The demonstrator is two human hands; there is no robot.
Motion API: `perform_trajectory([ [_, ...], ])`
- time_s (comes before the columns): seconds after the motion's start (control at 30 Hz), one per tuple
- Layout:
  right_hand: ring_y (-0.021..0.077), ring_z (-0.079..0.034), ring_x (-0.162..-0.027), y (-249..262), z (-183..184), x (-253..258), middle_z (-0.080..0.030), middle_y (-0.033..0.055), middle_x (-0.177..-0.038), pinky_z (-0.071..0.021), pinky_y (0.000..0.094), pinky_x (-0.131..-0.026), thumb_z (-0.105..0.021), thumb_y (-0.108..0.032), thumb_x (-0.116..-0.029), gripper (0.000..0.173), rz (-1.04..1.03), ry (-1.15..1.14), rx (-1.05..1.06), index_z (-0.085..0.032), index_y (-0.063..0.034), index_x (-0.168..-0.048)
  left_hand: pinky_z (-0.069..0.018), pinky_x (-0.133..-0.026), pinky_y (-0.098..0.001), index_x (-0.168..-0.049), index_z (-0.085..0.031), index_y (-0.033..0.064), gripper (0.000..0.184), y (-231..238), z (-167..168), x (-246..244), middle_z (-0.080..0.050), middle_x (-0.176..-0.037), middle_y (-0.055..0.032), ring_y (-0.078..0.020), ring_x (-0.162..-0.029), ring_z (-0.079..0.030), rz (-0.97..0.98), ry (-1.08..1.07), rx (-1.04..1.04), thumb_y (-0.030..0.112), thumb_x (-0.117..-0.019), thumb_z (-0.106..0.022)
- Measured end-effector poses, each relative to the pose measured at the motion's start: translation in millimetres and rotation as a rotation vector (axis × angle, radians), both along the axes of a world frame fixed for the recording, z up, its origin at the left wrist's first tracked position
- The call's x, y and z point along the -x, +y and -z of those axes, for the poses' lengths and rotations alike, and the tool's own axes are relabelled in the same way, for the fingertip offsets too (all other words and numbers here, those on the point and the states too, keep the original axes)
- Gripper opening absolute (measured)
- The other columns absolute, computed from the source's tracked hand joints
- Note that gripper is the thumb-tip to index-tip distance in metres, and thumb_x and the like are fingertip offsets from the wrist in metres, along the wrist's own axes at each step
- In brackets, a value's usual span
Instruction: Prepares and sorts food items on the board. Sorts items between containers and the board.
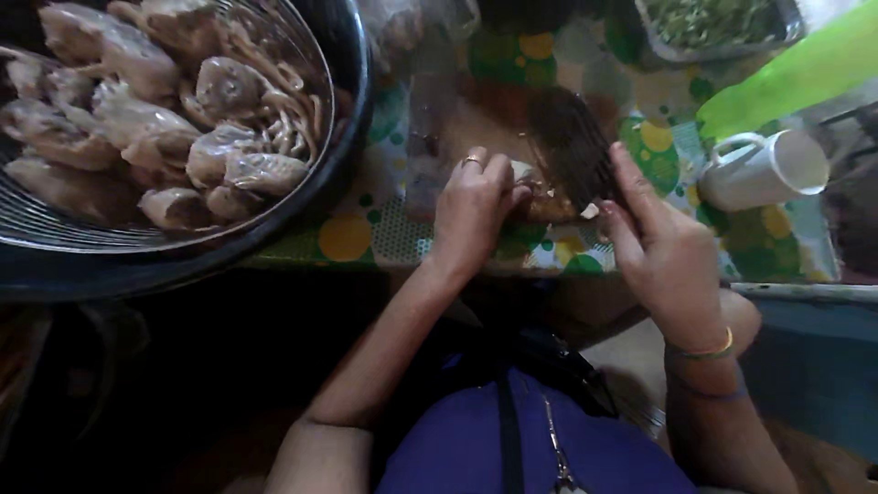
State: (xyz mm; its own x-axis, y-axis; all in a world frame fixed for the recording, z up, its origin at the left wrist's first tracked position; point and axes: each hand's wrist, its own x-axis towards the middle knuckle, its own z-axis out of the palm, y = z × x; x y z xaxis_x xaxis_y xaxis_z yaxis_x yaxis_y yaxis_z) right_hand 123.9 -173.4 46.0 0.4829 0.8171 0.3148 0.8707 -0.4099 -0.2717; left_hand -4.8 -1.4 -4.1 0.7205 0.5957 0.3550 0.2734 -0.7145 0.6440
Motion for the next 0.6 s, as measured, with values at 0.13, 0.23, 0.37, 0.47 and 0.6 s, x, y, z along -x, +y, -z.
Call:
perform_trajectory([
  [0.13, 0.0075, -0.065, -0.075, -6.0, -23.0, 0.5, -0.069, 0.013, -0.124, -0.0561, 0.027, -0.065, -0.054, -0.018, -0.1064, 0.052, -0.062, 0.097, -0.321, -0.043, -0.008, -0.156, -0.0576, -0.081, -0.046, -0.099, -0.071, 0.0036, 0.024, -0.7, 0.2, -1.9, -0.066, -0.101, -0.0167, -0.0315, -0.094, -0.067, 0.017, -0.002, 0.057, 0.026, -0.0931, -0.077],
  [0.23, 0.0029, -0.059, -0.068, -0.5, -23.8, 12.6, -0.064, 0.0075, -0.11, -0.0548, 0.0234, -0.057, -0.049, -0.017, -0.108, 0.055, -0.066, 0.134, -0.503, -0.031, -0.0043, -0.159, -0.0575, -0.079, -0.0459, -0.097, -0.071, 0.0029, 0.024, -2.7, 0.4, -1.2, -0.065, -0.099, -0.0166, -0.0311, -0.092, -0.067, 0.01, 0.0, 0.081, 0.026, -0.0934, -0.076],
  [0.37, 0.0306, -0.066, -0.065, 20.2, 16.0, 16.9, -0.072, 0.0194, -0.095, -0.0535, 0.0484, -0.058, -0.054, -0.02, -0.1056, 0.054, -0.016, 0.078, -0.106, -0.042, -0.0127, -0.158, -0.058, -0.08, -0.0473, -0.095, -0.072, 0.0024, 0.022, -1.7, 2.0, -2.5, -0.067, -0.1, -0.0186, -0.0341, -0.095, -0.068, -0.008, -0.002, 0.024, 0.024, -0.0931, -0.077],
  [0.47, 0.034, -0.064, -0.063, 22.3, 12.6, 16.0, -0.069, 0.0197, -0.09, -0.0503, 0.0498, -0.055, -0.053, -0.022, -0.1062, 0.053, -0.042, 0.046, 0.008, -0.043, -0.0165, -0.158, -0.0581, -0.082, -0.0463, -0.101, -0.073, 0.0026, 0.022, -3.4, 3.0, 1.0, -0.067, -0.103, -0.0181, -0.0327, -0.096, -0.068, -0.003, 0.002, 0.051, 0.023, -0.0941, -0.076],
  [0.6, 0.0139, -0.066, -0.071, 9.6, -10.1, 11.7, -0.073, 0.0106, -0.11, -0.0566, 0.0348, -0.063, -0.055, -0.021, -0.1057, 0.047, -0.064, 0.128, -0.219, -0.051, -0.0142, -0.152, -0.0579, -0.081, -0.0452, -0.098, -0.073, 0.0037, 0.021, -0.3, 2.7, 0.4, -0.067, -0.103, -0.0166, -0.031, -0.095, -0.068, 0.011, -0.025, 0.053, 0.024, -0.0939, -0.076],
])
